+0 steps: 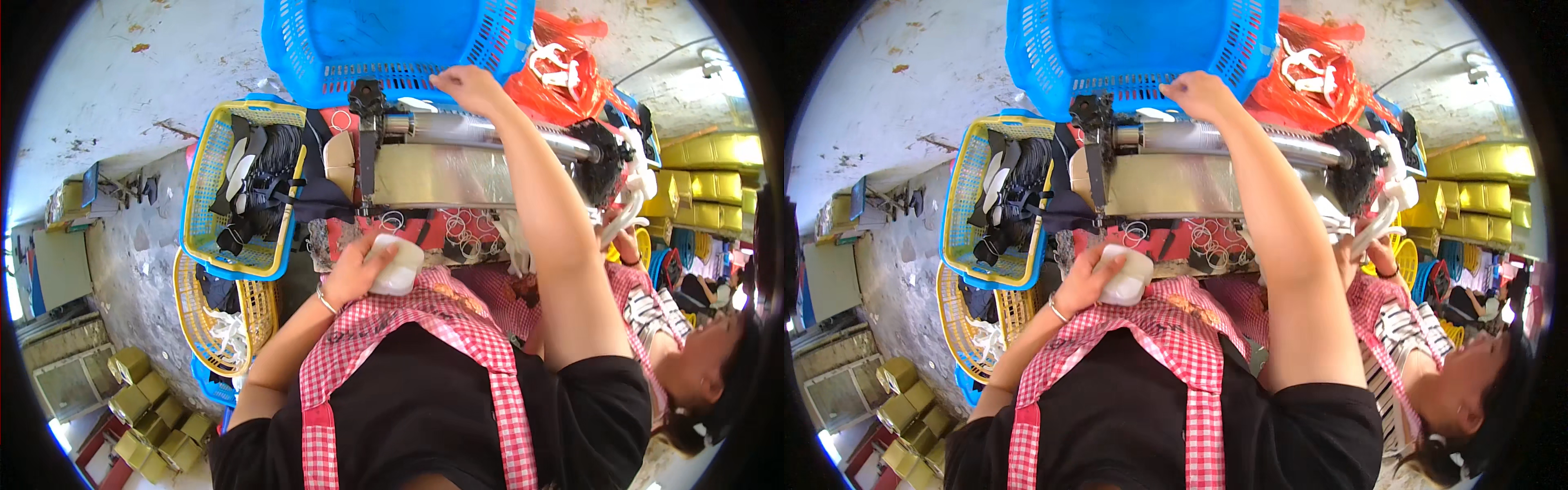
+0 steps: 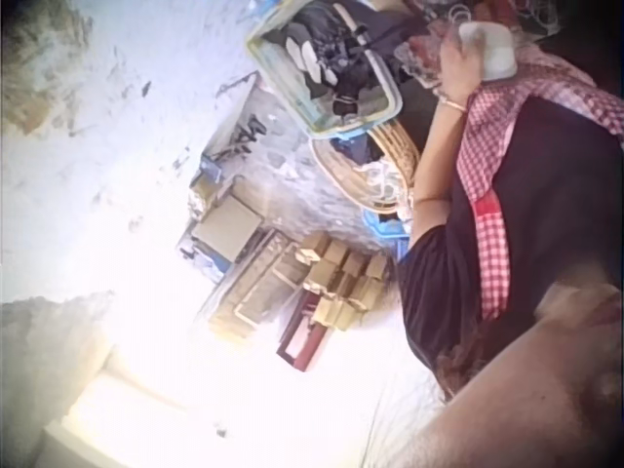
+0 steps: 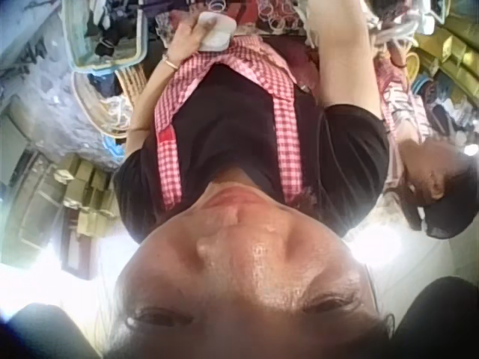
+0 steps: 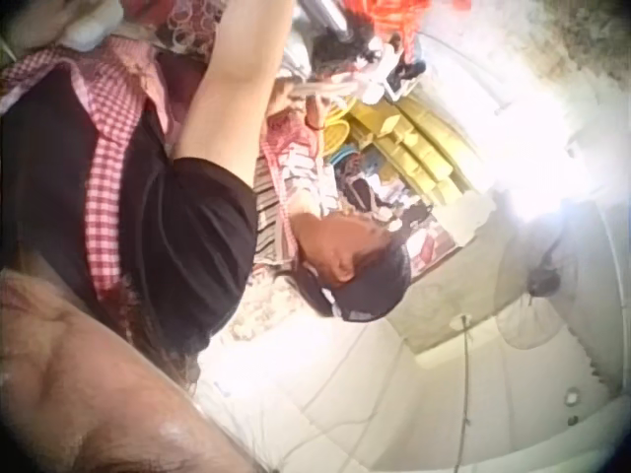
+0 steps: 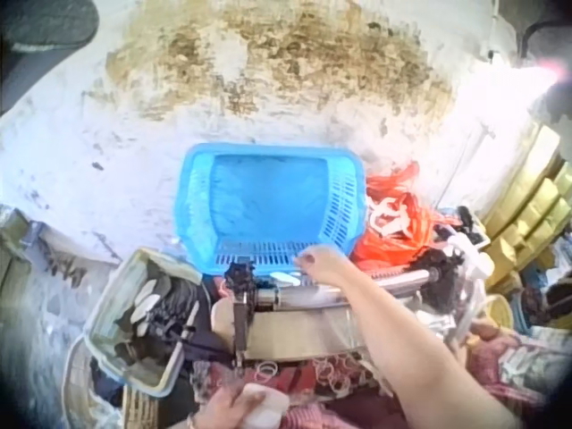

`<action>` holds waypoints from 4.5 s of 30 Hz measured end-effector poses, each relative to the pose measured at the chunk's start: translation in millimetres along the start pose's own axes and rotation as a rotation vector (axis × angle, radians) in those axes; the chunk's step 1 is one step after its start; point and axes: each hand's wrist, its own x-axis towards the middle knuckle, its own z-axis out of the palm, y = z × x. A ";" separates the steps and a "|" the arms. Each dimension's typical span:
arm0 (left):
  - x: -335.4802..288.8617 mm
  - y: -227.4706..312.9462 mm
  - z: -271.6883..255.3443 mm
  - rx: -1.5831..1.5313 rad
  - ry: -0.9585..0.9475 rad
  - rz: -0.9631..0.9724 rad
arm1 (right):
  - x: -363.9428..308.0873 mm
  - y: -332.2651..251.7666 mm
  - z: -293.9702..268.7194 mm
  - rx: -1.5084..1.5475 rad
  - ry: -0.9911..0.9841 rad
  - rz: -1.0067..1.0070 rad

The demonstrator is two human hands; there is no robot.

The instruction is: Applying adhesive or primer to white shoe components using a roller machine and sorting them into baskets.

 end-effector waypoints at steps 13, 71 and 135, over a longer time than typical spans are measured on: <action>-10.7 -10.7 -11.1 -0.125 0.200 0.001 | 63.2 1.6 26.2 0.018 -0.425 0.094; 37.9 17.3 -6.0 -0.024 -0.034 0.191 | -195.9 -41.3 56.0 1.107 -0.042 0.454; -40.1 41.4 -31.0 -0.362 -0.348 0.150 | -164.2 -112.6 174.7 1.375 -0.204 0.741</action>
